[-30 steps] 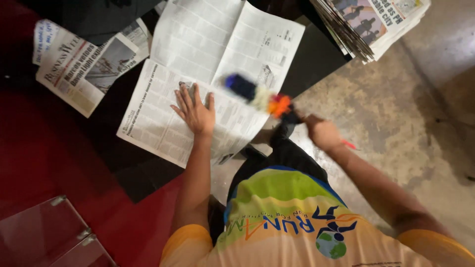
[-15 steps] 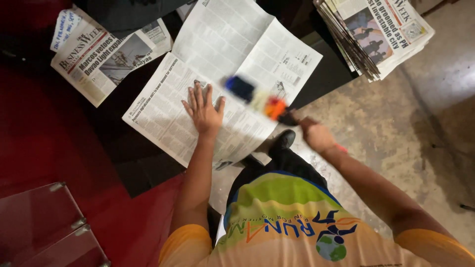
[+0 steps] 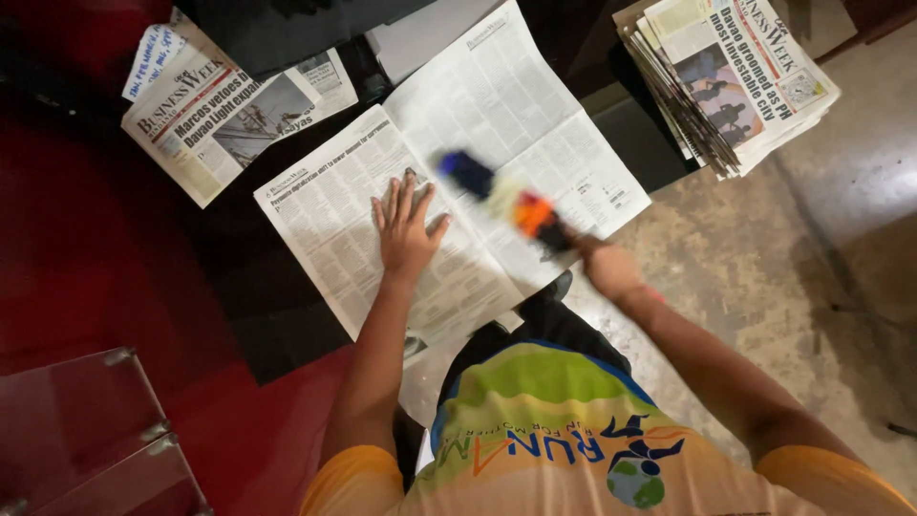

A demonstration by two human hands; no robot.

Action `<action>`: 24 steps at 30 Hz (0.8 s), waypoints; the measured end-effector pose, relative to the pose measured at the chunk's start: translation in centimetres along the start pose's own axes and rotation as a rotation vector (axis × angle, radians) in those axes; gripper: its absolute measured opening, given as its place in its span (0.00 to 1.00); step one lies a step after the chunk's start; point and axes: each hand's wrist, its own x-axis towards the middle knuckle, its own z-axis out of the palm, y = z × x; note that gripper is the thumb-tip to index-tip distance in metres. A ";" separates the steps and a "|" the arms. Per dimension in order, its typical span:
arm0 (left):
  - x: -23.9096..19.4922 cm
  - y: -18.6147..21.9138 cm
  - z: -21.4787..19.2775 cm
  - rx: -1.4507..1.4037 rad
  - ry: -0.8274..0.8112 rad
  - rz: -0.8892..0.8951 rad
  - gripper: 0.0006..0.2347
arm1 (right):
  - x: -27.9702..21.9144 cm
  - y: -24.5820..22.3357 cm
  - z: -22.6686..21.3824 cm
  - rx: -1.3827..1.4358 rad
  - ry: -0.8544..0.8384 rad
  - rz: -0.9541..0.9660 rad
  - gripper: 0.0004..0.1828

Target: The recorder uses a colorful duster to clean individual pages and stacks of newspapers on a desk before organizing them.

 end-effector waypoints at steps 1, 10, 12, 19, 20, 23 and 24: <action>0.0 0.0 0.0 0.000 0.003 -0.001 0.24 | 0.7 4.0 1.0 -0.001 0.001 -0.003 0.25; -0.8 0.1 -0.8 -0.027 0.061 0.096 0.26 | 3.2 1.8 -1.8 0.150 0.276 0.250 0.22; -0.9 0.2 -1.6 -0.080 0.014 0.170 0.26 | 1.9 -3.5 -1.5 0.026 0.121 -0.129 0.26; -1.3 0.5 -2.2 -0.102 0.017 0.207 0.25 | 6.5 3.5 -2.9 -0.031 0.040 0.325 0.23; -1.4 0.5 -2.2 -0.100 0.022 0.216 0.25 | 7.3 3.7 -4.2 -0.059 0.216 0.281 0.24; -1.3 0.6 -2.4 -0.107 0.020 0.212 0.26 | 8.3 2.8 -4.5 0.012 0.442 0.099 0.24; -1.2 0.7 -2.4 -0.118 0.012 0.202 0.26 | 8.4 2.2 -4.0 0.110 0.491 -0.033 0.22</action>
